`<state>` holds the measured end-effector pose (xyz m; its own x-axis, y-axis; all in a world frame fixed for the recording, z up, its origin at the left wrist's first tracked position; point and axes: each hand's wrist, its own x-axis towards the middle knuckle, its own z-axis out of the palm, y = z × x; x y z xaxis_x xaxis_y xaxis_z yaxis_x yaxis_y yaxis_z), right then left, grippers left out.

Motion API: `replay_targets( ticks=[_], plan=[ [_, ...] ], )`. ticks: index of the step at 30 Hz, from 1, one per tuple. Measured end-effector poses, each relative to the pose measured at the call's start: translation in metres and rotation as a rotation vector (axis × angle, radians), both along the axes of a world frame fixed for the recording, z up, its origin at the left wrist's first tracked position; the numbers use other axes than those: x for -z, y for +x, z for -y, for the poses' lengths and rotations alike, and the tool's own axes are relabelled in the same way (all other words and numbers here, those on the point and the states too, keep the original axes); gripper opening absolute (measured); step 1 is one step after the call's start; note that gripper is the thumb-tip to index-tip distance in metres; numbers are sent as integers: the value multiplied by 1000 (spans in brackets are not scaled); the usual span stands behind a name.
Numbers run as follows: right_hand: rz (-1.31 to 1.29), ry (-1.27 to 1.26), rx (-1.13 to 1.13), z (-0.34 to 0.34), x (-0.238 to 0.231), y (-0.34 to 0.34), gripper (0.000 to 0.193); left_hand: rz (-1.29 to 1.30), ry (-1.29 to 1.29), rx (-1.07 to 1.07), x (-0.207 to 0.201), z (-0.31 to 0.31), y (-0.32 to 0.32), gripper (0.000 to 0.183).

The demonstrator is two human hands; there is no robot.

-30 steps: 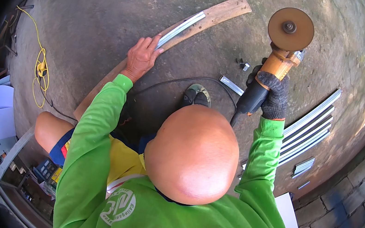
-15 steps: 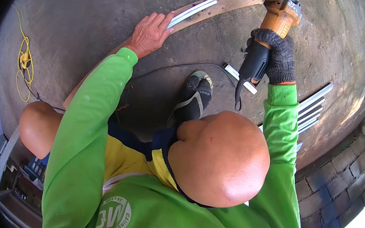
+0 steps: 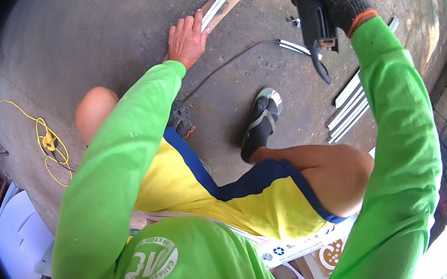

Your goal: Cutting a metal profile strip using a handheld angle grinder on a wood support

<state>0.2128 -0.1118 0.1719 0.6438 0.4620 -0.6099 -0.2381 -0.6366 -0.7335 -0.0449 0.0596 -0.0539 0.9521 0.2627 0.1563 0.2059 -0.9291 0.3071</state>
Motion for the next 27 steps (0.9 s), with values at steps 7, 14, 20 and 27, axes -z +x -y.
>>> replay_targets(
  ticks=[7,14,20,27],
  plan=[
    [-30,-96,233,-16,38,-75,44,-26,-30,-11,-2,-3,4,67],
    [-63,-206,259,1,80,-88,40,-86,-101,-21,-5,1,0,72],
    [-61,-203,227,6,102,-83,43,-120,-114,-32,-6,-3,2,72],
    [-84,-177,229,3,108,-80,47,-136,-85,-34,-8,-2,2,72]
  ],
)
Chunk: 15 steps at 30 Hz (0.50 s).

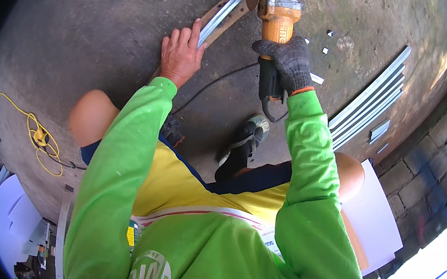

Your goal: Cutting a metal profile strip using a handheld angle grinder on a wood support

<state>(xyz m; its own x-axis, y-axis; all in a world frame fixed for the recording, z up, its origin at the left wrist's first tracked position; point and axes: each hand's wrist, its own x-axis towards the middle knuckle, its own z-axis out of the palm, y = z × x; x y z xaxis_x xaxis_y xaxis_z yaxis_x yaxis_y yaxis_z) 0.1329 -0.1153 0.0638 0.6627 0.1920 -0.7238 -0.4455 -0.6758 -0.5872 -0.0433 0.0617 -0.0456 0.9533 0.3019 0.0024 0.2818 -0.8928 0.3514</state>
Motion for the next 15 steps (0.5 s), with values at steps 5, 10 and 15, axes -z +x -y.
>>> replay_targets(
  ticks=[5,10,15],
  plan=[
    [6,-18,-51,6,5,0,49,-11,4,-15,-1,3,1,72],
    [37,-43,-135,8,8,10,52,-14,20,-11,1,2,1,71],
    [57,-96,-125,17,19,6,56,-10,32,-6,-1,3,1,71]
  ],
)
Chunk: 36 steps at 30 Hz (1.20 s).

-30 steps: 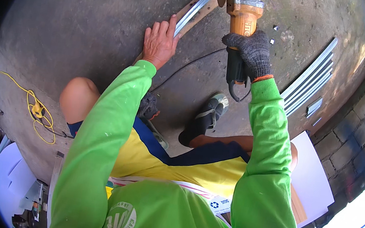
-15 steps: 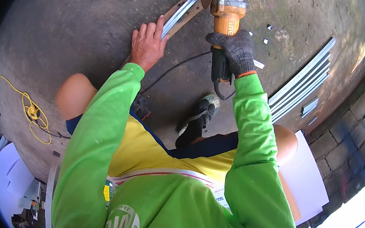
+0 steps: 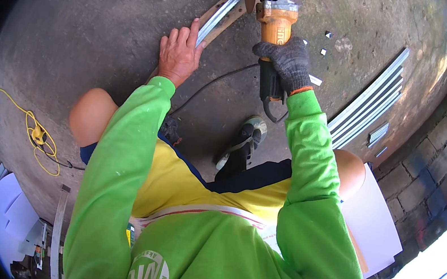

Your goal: Cutting a metal profile strip using a handheld angle grinder on a wood support

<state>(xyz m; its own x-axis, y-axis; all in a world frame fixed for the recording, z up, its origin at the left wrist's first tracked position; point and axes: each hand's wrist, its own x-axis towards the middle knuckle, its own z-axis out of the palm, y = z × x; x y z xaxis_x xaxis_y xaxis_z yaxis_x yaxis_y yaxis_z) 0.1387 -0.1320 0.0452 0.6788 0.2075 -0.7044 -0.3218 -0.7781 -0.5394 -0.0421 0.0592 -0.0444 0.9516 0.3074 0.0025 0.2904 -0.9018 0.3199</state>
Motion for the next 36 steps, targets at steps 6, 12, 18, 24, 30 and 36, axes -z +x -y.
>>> replay_targets(
  ticks=[6,12,18,24,30,36],
  plan=[
    [13,-23,-26,-1,2,-4,53,28,10,-3,1,0,1,70],
    [-12,23,-12,-2,3,-3,55,30,12,-12,1,0,0,70],
    [-12,10,10,0,8,-4,61,16,20,-8,2,0,0,69],
    [-24,55,26,2,8,-3,60,20,21,-8,3,0,0,71],
    [-17,94,65,-4,1,-9,45,15,24,-1,3,0,-1,71],
    [-20,82,71,-5,1,-9,43,8,24,0,0,0,0,70]
  ],
)
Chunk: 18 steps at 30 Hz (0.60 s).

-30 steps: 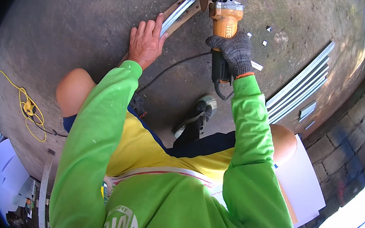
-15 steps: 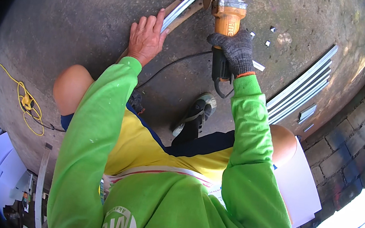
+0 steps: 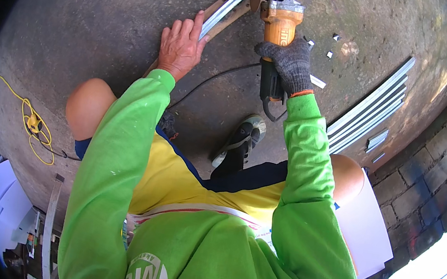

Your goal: Cutting a metal profile strip using a handheld angle grinder on a wood support

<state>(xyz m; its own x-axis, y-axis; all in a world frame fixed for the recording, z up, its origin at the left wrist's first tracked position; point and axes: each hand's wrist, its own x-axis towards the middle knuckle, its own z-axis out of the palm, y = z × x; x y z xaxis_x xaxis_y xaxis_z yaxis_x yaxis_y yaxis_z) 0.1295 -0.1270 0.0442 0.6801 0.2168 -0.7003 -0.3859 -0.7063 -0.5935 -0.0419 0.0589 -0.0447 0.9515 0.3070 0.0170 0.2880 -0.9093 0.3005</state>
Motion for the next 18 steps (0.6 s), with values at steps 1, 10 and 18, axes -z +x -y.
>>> replay_targets(
  ticks=[1,10,18],
  plan=[
    [-8,-17,-2,-1,0,0,43,-3,-4,-1,0,0,0,70],
    [1,-29,-16,-2,-1,-2,43,25,-10,-6,0,0,0,70],
    [-8,-18,3,0,2,-2,44,3,-21,-7,0,0,0,69]
  ],
)
